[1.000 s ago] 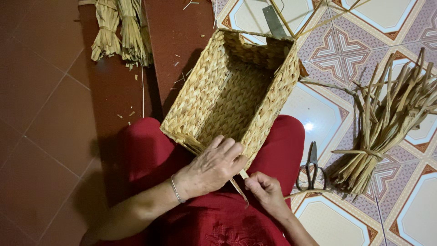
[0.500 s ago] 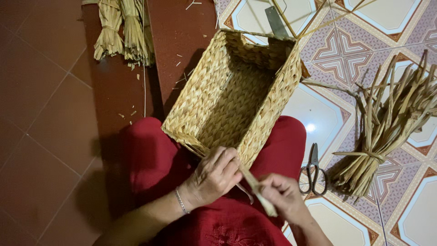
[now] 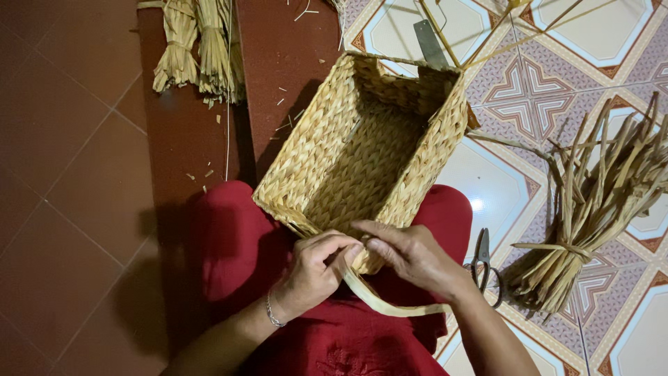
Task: The person weaves a rectangular basket using dried palm leaves, interlacing strips through the existing weave and trimming excess with scissors. The basket is rotated and adjusted during the process.
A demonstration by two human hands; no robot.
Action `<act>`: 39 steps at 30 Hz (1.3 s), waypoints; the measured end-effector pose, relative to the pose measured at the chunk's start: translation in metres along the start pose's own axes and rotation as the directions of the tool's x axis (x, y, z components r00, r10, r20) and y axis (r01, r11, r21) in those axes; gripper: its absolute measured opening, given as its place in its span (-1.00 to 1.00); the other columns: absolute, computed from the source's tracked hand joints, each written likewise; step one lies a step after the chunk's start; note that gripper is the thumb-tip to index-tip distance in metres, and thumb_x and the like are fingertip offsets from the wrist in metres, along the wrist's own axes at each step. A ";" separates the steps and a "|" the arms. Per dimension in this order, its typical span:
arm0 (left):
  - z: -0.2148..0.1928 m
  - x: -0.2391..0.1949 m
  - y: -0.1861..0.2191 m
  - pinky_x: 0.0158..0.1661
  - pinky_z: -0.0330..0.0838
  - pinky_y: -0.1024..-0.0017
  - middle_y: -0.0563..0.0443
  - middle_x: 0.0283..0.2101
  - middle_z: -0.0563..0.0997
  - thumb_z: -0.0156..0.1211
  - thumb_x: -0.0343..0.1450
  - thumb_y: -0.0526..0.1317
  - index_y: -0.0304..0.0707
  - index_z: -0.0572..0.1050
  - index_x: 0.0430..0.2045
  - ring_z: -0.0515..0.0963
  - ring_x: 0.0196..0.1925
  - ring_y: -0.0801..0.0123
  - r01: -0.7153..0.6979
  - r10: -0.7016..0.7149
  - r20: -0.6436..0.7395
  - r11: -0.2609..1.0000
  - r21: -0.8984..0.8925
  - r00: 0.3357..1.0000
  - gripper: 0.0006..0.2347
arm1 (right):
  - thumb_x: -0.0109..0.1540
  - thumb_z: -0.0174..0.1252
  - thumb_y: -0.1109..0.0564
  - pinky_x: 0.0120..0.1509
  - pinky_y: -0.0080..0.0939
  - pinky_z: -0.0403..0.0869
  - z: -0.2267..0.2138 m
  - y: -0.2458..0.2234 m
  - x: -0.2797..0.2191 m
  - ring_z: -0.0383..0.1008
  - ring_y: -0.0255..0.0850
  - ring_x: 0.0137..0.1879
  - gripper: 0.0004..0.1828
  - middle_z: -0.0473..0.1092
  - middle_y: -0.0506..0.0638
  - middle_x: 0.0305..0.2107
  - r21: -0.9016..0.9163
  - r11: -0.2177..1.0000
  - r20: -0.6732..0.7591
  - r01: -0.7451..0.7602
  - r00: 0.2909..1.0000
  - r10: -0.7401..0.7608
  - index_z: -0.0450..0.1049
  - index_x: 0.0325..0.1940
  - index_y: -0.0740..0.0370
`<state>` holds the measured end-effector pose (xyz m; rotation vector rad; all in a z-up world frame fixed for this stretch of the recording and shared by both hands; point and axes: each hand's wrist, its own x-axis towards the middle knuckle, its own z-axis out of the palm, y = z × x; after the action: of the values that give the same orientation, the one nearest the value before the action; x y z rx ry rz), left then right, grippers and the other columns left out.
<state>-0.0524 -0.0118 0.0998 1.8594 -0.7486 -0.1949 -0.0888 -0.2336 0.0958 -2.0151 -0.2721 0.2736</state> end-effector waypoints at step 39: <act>-0.237 0.002 -0.177 0.07 0.52 0.13 -0.17 0.12 0.51 0.40 0.33 -0.38 -0.29 0.47 0.22 0.53 0.11 0.12 0.528 -0.482 -0.228 0.816 0.235 0.846 -0.50 | 0.17 0.30 0.31 -0.41 -0.45 0.30 0.081 0.004 -0.027 0.22 -0.48 -0.46 -0.51 0.23 -0.18 -0.53 0.542 0.840 -0.481 -0.019 0.812 0.329 0.21 0.08 0.21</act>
<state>0.1299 0.2135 0.0422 2.3025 -0.1534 -0.2837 -0.1391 -0.1754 0.0584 -1.4892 0.3482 -0.1342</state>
